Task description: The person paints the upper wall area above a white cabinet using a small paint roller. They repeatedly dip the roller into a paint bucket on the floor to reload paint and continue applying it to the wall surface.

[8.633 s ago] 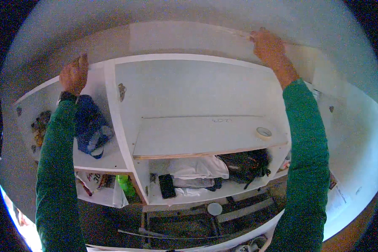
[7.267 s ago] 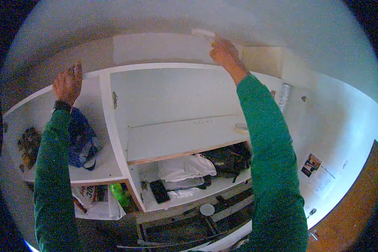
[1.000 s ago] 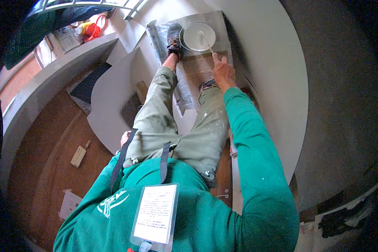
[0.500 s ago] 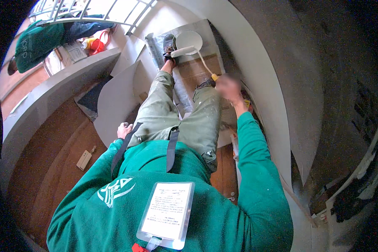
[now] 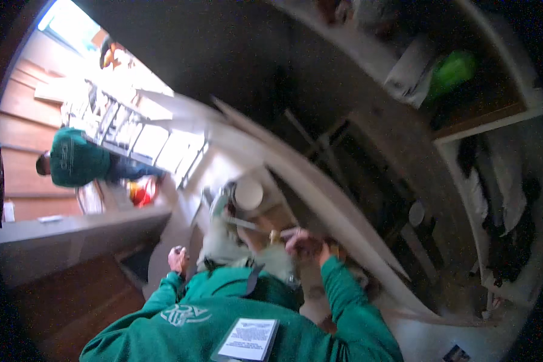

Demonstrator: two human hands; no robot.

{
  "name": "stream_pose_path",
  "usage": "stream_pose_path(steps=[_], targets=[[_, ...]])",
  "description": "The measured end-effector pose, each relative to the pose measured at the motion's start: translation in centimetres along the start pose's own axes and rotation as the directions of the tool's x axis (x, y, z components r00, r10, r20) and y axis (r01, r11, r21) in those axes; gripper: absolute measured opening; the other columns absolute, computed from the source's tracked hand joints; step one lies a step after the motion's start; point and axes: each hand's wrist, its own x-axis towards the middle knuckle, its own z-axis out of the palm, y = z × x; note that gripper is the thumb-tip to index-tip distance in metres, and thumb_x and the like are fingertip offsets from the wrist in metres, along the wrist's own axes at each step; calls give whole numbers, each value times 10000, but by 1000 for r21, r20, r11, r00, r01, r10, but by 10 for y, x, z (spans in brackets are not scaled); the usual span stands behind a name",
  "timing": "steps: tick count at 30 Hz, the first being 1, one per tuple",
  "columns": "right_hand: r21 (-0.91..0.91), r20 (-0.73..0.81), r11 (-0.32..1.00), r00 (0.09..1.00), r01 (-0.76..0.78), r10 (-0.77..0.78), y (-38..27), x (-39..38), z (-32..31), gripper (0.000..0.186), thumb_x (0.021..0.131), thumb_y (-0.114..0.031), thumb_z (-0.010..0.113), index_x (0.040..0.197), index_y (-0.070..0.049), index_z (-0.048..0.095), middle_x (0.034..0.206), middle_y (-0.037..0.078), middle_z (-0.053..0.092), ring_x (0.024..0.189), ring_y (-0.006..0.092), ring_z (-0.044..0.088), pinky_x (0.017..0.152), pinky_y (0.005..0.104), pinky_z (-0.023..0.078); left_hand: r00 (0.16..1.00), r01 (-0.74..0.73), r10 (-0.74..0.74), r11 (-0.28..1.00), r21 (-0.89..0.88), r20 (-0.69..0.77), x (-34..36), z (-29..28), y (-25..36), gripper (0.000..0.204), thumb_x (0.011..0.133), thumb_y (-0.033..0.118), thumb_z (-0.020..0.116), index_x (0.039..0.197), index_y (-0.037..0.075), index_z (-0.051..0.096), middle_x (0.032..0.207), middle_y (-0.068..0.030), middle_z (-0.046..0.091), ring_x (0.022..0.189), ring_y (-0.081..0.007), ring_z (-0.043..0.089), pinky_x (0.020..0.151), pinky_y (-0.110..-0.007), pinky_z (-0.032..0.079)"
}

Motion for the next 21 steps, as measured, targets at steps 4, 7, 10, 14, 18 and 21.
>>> stream_pose_path(steps=[4, 7, 10, 14, 18, 21], targets=[[115, 17, 983, 989, 142, -145, -31, -13, 66, 503, 705, -199, 693, 1155, 10, 607, 676, 18, 541, 521, 118, 473, 481, 267, 380, 939, -342, 323, 909, -239, -116, 53, -2, 100, 241, 843, 197, 633, 1000, 14, 643, 809, -110, 672, 669, -168, 658, 621, -300, 528], [226, 17, 940, 964, 255, -266, -56, -17, 111, 497, 702, -192, 697, 1141, 22, 606, 658, 31, 532, 513, 141, 476, 483, 285, 385, 861, -508, 474, 772, -383, -186, 67, -31, 249, 195, 890, 175, 614, 984, 7, 647, 782, -92, 662, 608, -154, 624, 572, -284, 506], [208, -14, 874, 894, 440, -447, -85, -19, 151, 491, 699, -185, 700, 1128, 35, 604, 640, 45, 523, 505, 164, 478, 484, 304, 390, 652, -755, 694, 558, -344, -305, 87, -79, 387, 123, 912, 133, 586, 922, 21, 634, 770, -91, 646, 624, -180, 613, 579, -300, 486], [76, 105, 594, 586, 801, -803, -139, -13, 153, 527, 642, -25, 663, 1153, 62, 567, 663, 28, 488, 584, 127, 476, 516, 258, 394, 162, -986, 852, 126, -105, -498, 110, -109, 577, 78, 885, 98, 599, 900, 22, 609, 854, -153, 600, 767, -275, 604, 661, -373, 468], [-102, -271, 448, 409, 888, -871, -196, -72, 207, 519, 663, 31, 651, 1171, 60, 545, 660, 23, 460, 513, 114, 432, 468, 262, 355, -1, -972, 907, -99, -212, -420, 31, -185, 722, 185, 881, 126, 621, 1004, -11, 598, 932, -190, 581, 861, -337, 584, 704, -399, 463], [-315, -335, 93, -19, 945, -942, -213, -115, 288, 380, 687, 68, 621, 1061, 30, 566, 667, 15, 462, 479, 94, 393, 430, 243, 316, -333, -889, 789, -445, -106, -517, -21, -226, 807, 274, 888, 164, 623, 1078, -32, 594, 1010, -225, 576, 914, -371, 581, 766, -422, 468]])
